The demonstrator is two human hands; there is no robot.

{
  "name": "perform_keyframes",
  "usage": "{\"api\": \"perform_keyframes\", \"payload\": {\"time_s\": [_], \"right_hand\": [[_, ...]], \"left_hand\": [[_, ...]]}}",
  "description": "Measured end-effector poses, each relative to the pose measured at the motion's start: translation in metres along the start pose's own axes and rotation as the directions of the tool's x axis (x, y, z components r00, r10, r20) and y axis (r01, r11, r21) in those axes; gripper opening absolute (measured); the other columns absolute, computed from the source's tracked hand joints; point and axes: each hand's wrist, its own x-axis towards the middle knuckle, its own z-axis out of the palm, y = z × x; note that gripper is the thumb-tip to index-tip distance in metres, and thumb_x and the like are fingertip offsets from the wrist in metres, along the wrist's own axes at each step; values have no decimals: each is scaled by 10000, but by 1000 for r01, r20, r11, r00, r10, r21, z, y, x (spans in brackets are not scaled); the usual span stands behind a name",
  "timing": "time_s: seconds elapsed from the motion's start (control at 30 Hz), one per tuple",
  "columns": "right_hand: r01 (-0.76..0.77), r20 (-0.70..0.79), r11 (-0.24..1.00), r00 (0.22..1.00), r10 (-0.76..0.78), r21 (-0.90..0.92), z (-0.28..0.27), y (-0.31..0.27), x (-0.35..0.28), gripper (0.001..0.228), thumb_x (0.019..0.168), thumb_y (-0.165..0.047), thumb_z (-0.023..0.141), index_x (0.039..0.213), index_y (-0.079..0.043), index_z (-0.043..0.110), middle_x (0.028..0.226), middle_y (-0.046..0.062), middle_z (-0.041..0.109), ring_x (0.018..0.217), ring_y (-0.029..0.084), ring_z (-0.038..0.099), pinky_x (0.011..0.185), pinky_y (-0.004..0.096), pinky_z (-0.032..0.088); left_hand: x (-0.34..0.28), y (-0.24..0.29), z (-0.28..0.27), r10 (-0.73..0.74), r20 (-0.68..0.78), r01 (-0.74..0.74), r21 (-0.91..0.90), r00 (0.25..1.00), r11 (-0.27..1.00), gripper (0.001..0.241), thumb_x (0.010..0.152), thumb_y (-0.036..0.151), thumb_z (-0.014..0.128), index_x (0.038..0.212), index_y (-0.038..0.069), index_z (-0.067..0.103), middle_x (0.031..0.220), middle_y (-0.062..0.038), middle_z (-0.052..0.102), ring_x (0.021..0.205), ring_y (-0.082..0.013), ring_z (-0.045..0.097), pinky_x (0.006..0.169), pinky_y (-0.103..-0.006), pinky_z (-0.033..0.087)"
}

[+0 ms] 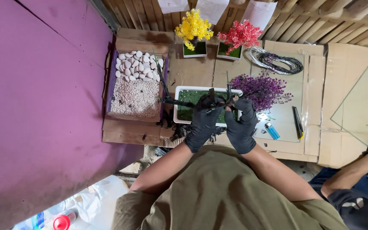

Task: The person wraps black electrical tape around the branches of a small bonsai tree placed in a white rectangular pot. They use both hands to secure the tape, occasionally using scissors to cut the tape and a lighter to seal the ends.

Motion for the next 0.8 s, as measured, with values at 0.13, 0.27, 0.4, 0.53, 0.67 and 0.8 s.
{"api": "perform_keyframes", "payload": {"time_s": [0.13, 0.27, 0.4, 0.53, 0.67, 0.8], "right_hand": [[-4, -58, 997, 998, -1, -83, 9, 7, -5, 285, 859, -30, 893, 1054, -51, 687, 1041, 155, 731, 981, 428, 697, 800, 490, 600], [-38, -70, 997, 997, 32, -74, 8, 5, -5, 280, 822, -13, 912, 998, -50, 698, 1000, 166, 731, 946, 449, 696, 749, 494, 608], [-27, -96, 997, 995, 21, -68, 11, -6, -2, 269, 851, -22, 894, 1026, -54, 692, 1014, 168, 726, 961, 461, 682, 774, 508, 601], [-33, -91, 996, 996, 25, -81, 14, -11, -3, 270, 871, -29, 882, 1043, -62, 677, 1011, 154, 712, 965, 445, 678, 787, 505, 595], [-77, -86, 996, 994, 74, -37, 14, -23, 4, 242, 852, -7, 883, 1001, -56, 699, 928, 140, 709, 896, 411, 690, 754, 463, 600], [-72, -83, 997, 994, 69, -40, 15, -40, 13, 231, 881, -14, 863, 1023, -63, 688, 923, 134, 701, 891, 392, 688, 761, 475, 599]], "left_hand": [[1, 0, -10, 19, 65, -42, 381, 998, 924, 289, 780, 80, 892, 1046, 94, 777, 1041, -92, 755, 1085, -242, 707, 1084, -389, 496], [8, 45, -3, 6, 47, -30, 540, 999, 841, 284, 735, 140, 951, 922, 127, 737, 919, -31, 795, 963, -138, 748, 992, -286, 543], [22, 59, -8, -27, 134, -64, 630, 991, 774, 301, 765, 197, 928, 848, 135, 645, 852, -23, 765, 930, -153, 745, 943, -301, 565], [16, 77, -7, -176, 30, 161, 282, 984, 946, 306, 742, 65, 918, 946, 29, 693, 969, -127, 777, 994, -227, 747, 1003, -446, 588], [13, 116, 4, -260, 21, 243, 293, 965, 925, 261, 756, 17, 885, 969, 20, 736, 949, -122, 792, 967, -211, 756, 1003, -405, 590], [7, 120, 14, -204, 54, 134, 589, 977, 797, 223, 796, 107, 877, 972, 57, 750, 921, -115, 798, 946, -219, 770, 980, -379, 595]]}}
